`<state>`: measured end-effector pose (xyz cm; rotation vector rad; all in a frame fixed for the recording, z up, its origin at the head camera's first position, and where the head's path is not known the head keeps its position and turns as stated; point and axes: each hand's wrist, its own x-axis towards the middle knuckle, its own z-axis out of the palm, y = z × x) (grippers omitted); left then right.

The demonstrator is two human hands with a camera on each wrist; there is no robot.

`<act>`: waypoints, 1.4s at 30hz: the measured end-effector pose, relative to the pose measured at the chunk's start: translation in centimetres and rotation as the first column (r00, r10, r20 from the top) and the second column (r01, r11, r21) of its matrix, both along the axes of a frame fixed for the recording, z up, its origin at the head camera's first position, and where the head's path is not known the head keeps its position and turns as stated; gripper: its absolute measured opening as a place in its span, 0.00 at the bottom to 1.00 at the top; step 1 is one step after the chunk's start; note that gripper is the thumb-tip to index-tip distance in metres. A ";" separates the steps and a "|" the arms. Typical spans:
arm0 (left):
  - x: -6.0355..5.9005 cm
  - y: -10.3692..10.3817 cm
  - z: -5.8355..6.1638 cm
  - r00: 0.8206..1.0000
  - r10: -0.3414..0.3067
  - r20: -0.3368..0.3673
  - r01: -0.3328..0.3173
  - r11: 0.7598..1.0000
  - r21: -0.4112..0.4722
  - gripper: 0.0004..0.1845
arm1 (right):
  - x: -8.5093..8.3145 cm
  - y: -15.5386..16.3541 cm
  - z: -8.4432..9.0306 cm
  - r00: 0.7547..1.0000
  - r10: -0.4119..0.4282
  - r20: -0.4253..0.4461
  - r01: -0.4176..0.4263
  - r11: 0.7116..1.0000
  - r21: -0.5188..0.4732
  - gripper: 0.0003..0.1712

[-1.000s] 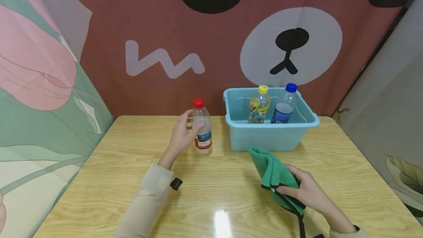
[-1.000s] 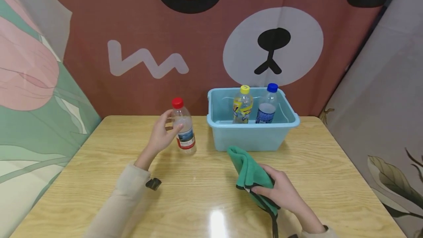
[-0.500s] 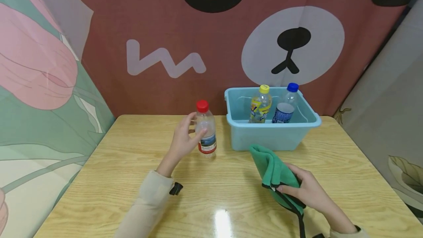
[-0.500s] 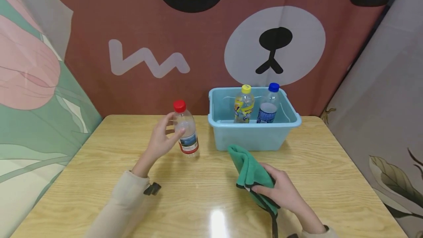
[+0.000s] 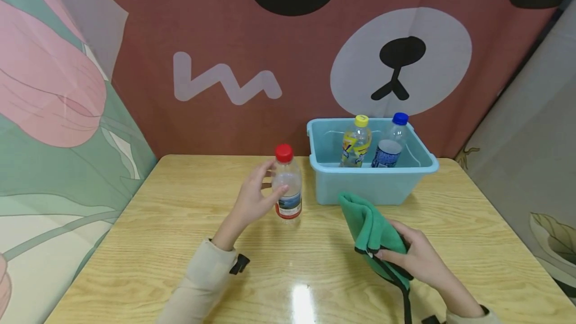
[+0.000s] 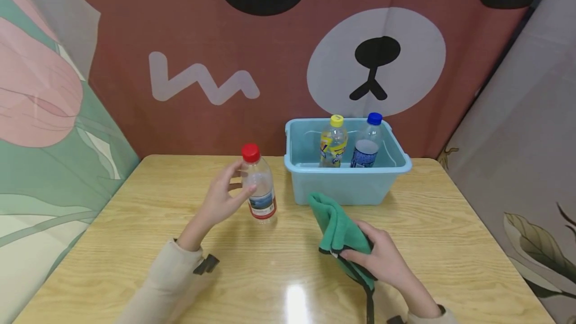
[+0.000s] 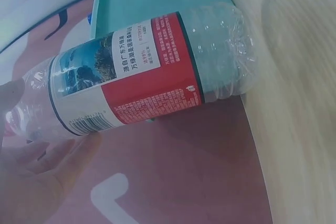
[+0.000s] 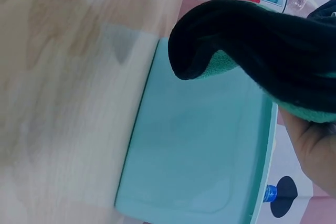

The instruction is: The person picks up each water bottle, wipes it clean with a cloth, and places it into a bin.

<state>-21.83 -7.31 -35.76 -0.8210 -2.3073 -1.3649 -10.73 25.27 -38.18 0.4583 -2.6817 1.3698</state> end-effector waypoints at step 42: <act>3.5 2.3 -1.2 0.975 -0.178 0.136 0.190 0.978 -0.083 0.30 | -2.0 -4.4 3.1 0.982 -0.052 -0.183 0.034 0.995 -0.097 0.33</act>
